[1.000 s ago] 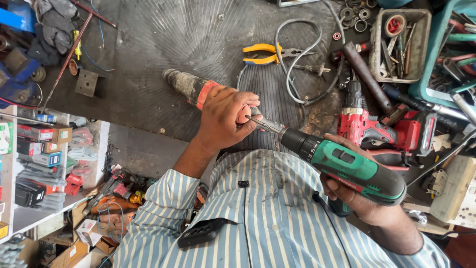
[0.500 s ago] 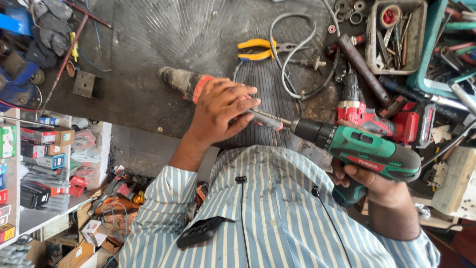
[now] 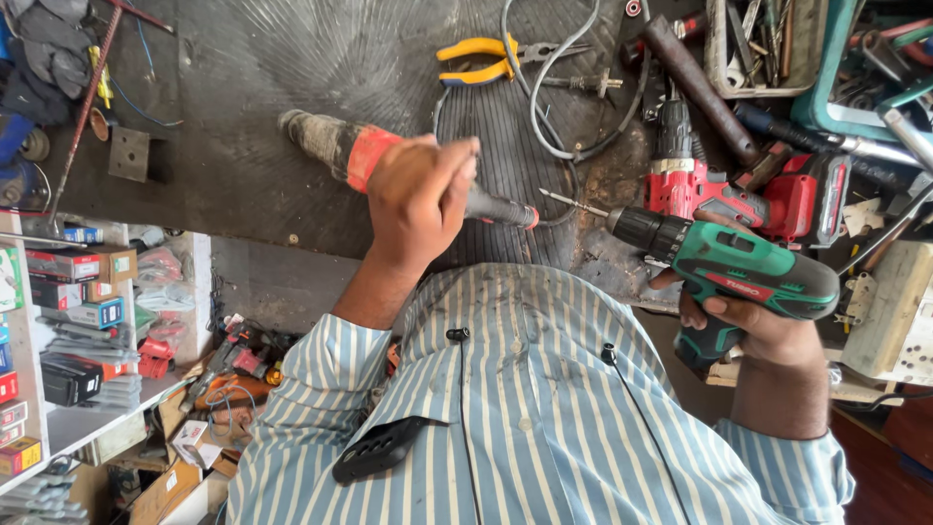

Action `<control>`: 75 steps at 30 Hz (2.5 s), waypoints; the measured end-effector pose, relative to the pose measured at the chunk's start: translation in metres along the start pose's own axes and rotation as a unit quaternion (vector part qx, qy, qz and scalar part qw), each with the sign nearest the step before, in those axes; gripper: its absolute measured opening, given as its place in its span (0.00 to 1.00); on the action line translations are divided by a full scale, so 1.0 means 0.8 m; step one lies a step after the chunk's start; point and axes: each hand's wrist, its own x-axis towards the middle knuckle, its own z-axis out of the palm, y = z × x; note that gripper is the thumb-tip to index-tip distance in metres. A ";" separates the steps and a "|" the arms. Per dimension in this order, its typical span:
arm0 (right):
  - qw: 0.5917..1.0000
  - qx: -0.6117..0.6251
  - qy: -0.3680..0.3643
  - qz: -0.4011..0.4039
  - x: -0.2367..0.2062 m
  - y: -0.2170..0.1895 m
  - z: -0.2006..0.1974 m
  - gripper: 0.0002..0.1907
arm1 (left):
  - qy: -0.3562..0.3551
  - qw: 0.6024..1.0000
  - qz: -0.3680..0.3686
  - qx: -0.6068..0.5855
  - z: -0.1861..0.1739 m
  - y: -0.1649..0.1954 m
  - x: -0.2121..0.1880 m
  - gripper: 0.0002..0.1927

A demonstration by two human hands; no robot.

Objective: The person disassembles a red power tool using a cordless drill, removes screws, and opens the casing. They then connect wires to the internal components and test the tool by plugging it into a power source. The person continues to adjust and connect wires inside the tool's casing.

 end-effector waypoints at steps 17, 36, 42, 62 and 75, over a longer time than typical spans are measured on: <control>0.985 0.066 0.124 0.096 -0.013 0.068 -0.017 0.26 | -0.020 0.997 -0.011 0.068 0.023 -0.008 0.024 0.15; 0.982 0.083 0.135 0.098 -0.012 0.068 -0.010 0.21 | 0.003 0.997 0.012 0.083 0.030 -0.012 0.021 0.17; 0.964 0.135 0.180 0.145 -0.017 0.063 0.000 0.13 | 0.032 0.996 0.028 0.082 0.028 -0.009 0.013 0.17; 0.956 0.186 0.124 0.193 0.037 0.084 0.047 0.25 | -0.011 0.996 -0.003 0.085 -0.017 -0.073 0.020 0.26; 0.939 0.210 0.161 0.220 0.054 0.093 0.059 0.16 | 0.031 0.994 -0.012 0.106 -0.013 -0.092 0.020 0.25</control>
